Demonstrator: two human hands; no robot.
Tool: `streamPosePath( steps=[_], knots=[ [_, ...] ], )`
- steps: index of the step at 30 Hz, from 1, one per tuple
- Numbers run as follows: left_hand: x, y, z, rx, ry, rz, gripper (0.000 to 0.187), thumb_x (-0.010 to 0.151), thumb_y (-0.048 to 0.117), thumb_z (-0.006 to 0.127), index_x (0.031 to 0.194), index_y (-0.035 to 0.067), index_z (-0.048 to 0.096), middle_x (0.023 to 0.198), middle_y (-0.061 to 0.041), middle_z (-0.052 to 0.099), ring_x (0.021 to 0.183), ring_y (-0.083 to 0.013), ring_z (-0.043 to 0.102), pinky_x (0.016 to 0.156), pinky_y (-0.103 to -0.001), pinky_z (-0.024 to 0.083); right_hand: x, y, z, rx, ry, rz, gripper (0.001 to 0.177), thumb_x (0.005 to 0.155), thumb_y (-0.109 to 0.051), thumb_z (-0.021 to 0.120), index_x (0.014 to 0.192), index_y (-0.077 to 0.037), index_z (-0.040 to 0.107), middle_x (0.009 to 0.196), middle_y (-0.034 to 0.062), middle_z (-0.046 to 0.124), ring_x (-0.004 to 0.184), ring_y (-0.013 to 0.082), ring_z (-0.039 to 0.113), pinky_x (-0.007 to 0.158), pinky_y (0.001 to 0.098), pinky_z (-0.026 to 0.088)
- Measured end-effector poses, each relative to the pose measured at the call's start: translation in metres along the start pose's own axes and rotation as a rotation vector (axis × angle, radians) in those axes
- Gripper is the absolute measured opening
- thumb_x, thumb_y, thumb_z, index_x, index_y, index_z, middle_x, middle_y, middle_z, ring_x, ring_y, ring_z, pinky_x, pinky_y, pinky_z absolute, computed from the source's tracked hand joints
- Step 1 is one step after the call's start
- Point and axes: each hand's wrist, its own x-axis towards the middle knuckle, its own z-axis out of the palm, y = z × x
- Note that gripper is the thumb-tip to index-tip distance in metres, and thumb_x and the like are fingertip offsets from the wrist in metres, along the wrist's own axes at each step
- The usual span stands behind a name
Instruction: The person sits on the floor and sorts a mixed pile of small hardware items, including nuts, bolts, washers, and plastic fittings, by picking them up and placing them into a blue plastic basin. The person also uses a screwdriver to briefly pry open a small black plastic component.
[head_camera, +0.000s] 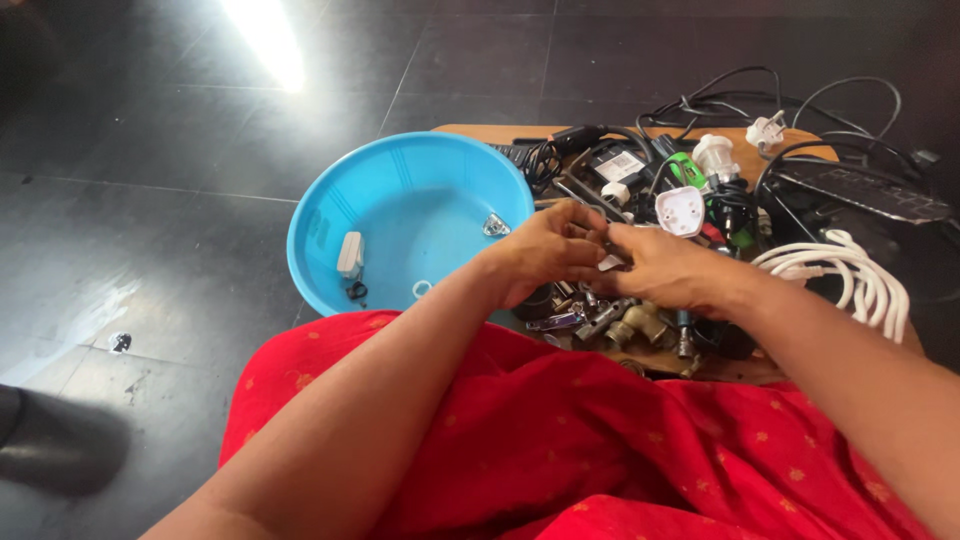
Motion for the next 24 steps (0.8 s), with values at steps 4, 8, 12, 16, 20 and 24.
streamPosePath(
  steps=[4,8,12,16,20,24],
  knots=[
    [-0.003,0.012,-0.022,0.25,0.125,0.039,0.036,0.088,0.014,0.073,0.121,0.006,0.06,0.103,-0.01,0.07,0.092,-0.0215,0.07,0.08,-0.036,0.061,0.0,-0.007,0.008,0.15,-0.041,0.182,0.042,0.086,-0.033,0.066,0.119,-0.007,0.071,0.097,0.0189,0.079,0.094,0.0379,0.073,0.083,0.0493,0.057],
    [-0.015,0.026,-0.094,1.488,0.443,-0.152,0.032,0.093,0.034,0.071,0.106,0.005,0.076,0.102,-0.016,0.076,0.094,-0.0317,0.071,0.085,-0.045,0.058,-0.001,0.008,0.011,-0.482,0.005,0.063,0.039,0.088,-0.036,0.071,0.118,-0.01,0.069,0.108,0.0201,0.073,0.108,0.039,0.067,0.093,0.0489,0.051],
    [-0.014,-0.004,-0.149,1.423,0.171,-0.855,0.04,0.091,0.037,0.071,0.12,0.008,0.075,0.109,-0.013,0.079,0.097,-0.0262,0.075,0.089,-0.045,0.059,0.002,0.018,0.018,-0.443,-0.011,0.1,0.036,0.087,-0.034,0.069,0.117,-0.014,0.07,0.109,0.0164,0.075,0.109,0.0369,0.069,0.095,0.0484,0.052],
    [0.0,-0.034,-0.163,1.332,-0.005,-1.129,0.038,0.097,0.027,0.058,0.131,0.015,0.07,0.12,-0.011,0.081,0.103,-0.0238,0.075,0.092,-0.048,0.057,0.006,0.013,0.022,-0.428,-0.021,0.097,0.043,0.086,-0.036,0.07,0.123,-0.014,0.067,0.115,0.016,0.073,0.114,0.0365,0.066,0.097,0.0486,0.051],
    [-0.003,-0.037,-0.164,1.115,0.04,-1.035,0.046,0.096,0.036,0.059,0.135,0.014,0.07,0.126,-0.012,0.076,0.104,-0.0257,0.075,0.095,-0.045,0.06,0.0,0.015,0.017,-0.411,-0.101,0.151,0.045,0.087,-0.038,0.071,0.125,-0.016,0.067,0.119,0.0153,0.072,0.117,0.0351,0.066,0.098,0.0475,0.051],
    [-0.009,-0.037,-0.149,1.087,0.034,-0.992,0.059,0.094,0.051,0.061,0.14,0.014,0.063,0.136,-0.014,0.065,0.116,-0.0291,0.066,0.098,-0.048,0.056,0.002,0.009,0.016,-0.437,-0.115,0.144,0.047,0.085,-0.039,0.072,0.126,-0.017,0.066,0.12,0.0138,0.072,0.117,0.0338,0.067,0.099,0.0466,0.051]
  ],
)
